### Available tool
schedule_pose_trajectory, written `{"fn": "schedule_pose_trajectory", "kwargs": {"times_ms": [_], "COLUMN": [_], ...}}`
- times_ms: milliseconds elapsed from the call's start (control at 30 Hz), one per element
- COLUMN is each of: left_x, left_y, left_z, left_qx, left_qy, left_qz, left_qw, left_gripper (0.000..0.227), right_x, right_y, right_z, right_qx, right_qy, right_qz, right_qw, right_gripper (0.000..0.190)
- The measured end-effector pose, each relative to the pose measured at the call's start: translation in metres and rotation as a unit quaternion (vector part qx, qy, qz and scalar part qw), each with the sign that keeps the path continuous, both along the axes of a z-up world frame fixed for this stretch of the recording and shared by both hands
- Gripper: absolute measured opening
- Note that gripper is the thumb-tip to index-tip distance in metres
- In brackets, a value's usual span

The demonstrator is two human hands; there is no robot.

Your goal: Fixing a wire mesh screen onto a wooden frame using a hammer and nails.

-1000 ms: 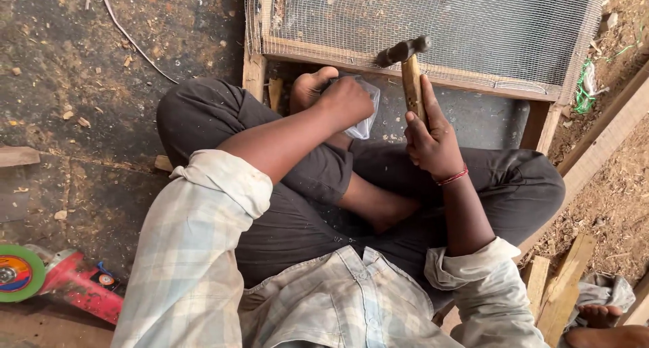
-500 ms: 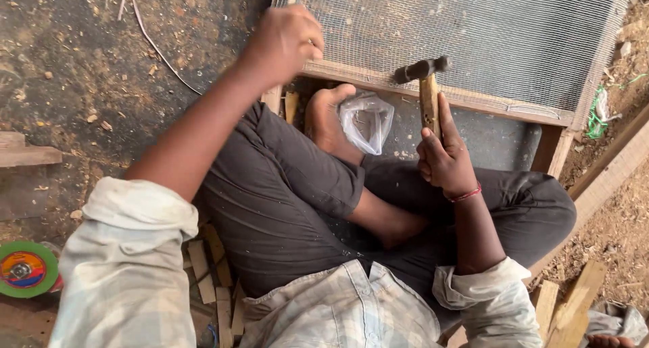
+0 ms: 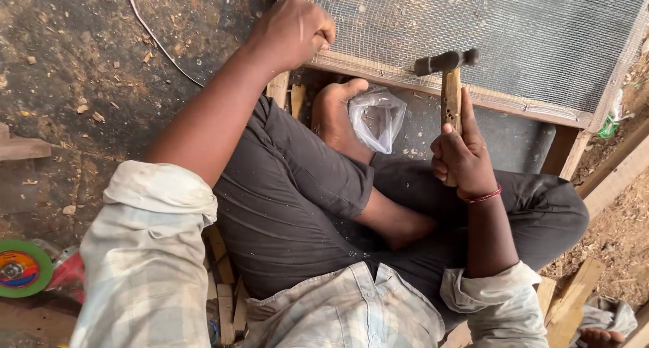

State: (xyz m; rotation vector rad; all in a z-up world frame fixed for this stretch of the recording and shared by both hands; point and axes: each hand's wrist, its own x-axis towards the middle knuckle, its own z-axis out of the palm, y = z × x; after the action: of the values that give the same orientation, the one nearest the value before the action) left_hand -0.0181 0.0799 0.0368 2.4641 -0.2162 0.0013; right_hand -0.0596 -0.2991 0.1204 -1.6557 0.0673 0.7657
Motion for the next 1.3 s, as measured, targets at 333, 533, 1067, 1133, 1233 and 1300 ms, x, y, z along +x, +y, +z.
{"fn": "schedule_pose_trajectory", "kwargs": {"times_ms": [333, 533, 1067, 1133, 1233, 1300], "left_x": [0.001, 0.0, 0.001, 0.002, -0.001, 0.0], "left_y": [-0.004, -0.003, -0.001, -0.001, 0.004, 0.005], "left_z": [0.003, 0.008, -0.015, -0.017, -0.015, -0.009], "left_qx": [0.012, -0.006, 0.043, 0.059, 0.067, 0.059], "left_qy": [0.014, 0.004, 0.015, 0.039, 0.0, 0.004], "left_qz": [-0.007, -0.011, 0.003, -0.003, -0.02, -0.027], "left_qw": [1.0, 1.0, 0.999, 0.997, 0.998, 0.998], "left_gripper": [0.009, 0.006, 0.018, 0.02, 0.019, 0.019], "right_x": [0.0, 0.001, 0.001, 0.002, 0.001, 0.001], "right_y": [0.002, 0.002, 0.006, 0.007, 0.005, 0.006], "right_z": [0.001, 0.002, 0.007, 0.008, 0.006, 0.008], "right_qx": [0.008, 0.013, -0.01, -0.012, 0.007, 0.002], "right_qy": [0.027, 0.032, 0.018, 0.023, 0.019, 0.018], "right_qz": [-0.018, -0.022, -0.014, -0.018, -0.015, -0.016], "right_qw": [0.999, 0.999, 1.0, 0.999, 1.0, 1.0], "right_gripper": [0.071, 0.071, 0.07, 0.07, 0.071, 0.071]}}
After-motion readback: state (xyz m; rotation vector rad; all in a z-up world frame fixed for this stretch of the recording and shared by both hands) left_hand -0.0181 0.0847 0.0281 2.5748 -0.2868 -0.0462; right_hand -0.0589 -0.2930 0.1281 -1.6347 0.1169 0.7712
